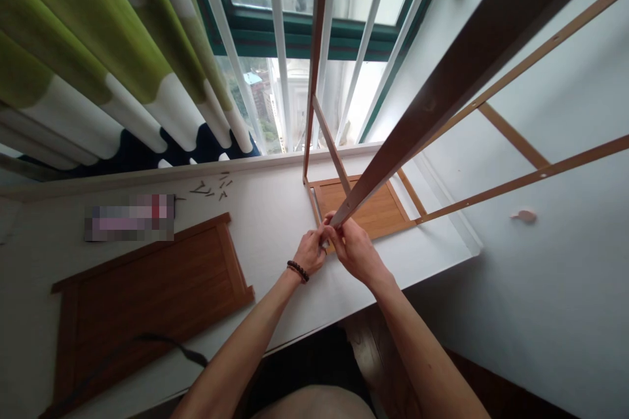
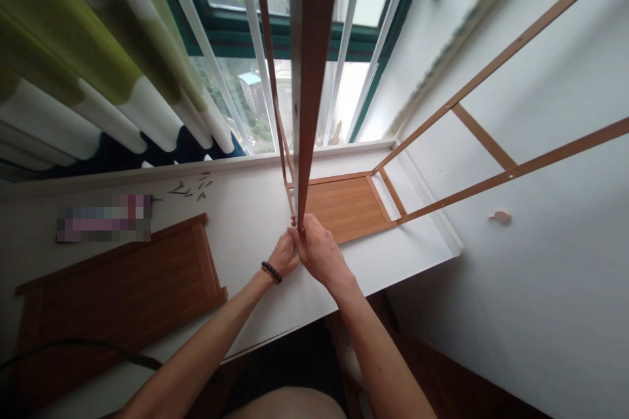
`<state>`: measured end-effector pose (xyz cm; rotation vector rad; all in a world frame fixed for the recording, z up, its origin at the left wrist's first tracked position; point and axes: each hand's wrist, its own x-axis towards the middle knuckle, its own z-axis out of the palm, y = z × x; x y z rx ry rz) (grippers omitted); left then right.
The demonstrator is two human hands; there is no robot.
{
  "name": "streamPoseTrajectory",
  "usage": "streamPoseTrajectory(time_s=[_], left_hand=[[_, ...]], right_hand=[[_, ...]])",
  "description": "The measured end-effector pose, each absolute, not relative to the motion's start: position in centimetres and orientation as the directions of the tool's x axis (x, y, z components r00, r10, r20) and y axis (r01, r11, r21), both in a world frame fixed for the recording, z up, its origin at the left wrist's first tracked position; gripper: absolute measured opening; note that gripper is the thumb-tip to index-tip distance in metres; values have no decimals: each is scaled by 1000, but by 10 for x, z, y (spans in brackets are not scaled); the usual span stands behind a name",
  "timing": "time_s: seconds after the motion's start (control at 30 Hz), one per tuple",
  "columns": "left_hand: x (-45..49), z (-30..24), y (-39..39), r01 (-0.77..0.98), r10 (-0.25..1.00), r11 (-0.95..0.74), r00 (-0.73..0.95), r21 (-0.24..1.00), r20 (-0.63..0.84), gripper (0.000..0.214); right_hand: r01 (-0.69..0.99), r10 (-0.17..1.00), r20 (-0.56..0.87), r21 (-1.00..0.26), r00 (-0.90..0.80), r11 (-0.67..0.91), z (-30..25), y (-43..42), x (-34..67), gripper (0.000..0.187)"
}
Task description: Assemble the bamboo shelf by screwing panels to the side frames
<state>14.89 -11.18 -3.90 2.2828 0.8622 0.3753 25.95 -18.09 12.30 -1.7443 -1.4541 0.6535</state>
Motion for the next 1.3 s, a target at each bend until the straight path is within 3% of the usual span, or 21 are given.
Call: streamPoseTrajectory(time_s=[0.23,0.43,0.77,1.0,1.3], left_hand=[[157,-43,-117,525,725,-529,688,667,33,31],[159,-44,-120,569,768,-493,640,658,23,27],[158,-51,-117,515,780,-526,610,677,143,26],[158,-60,-113,430,791,-516,571,741,220,24],[155,-68,-114,372,826,-469,506,801,249,22]], right_hand=[[537,971,103,-843,218,-31,116,-185,265,30],[499,974,115,-867,197,2,94,-202,269,39],[459,846,201,-887,494,-57,76,-191,255,42],[446,885,197,-895,422,-13,75,-186,249,35],[572,931,202,-820,305,-9,52,-193,248,50]])
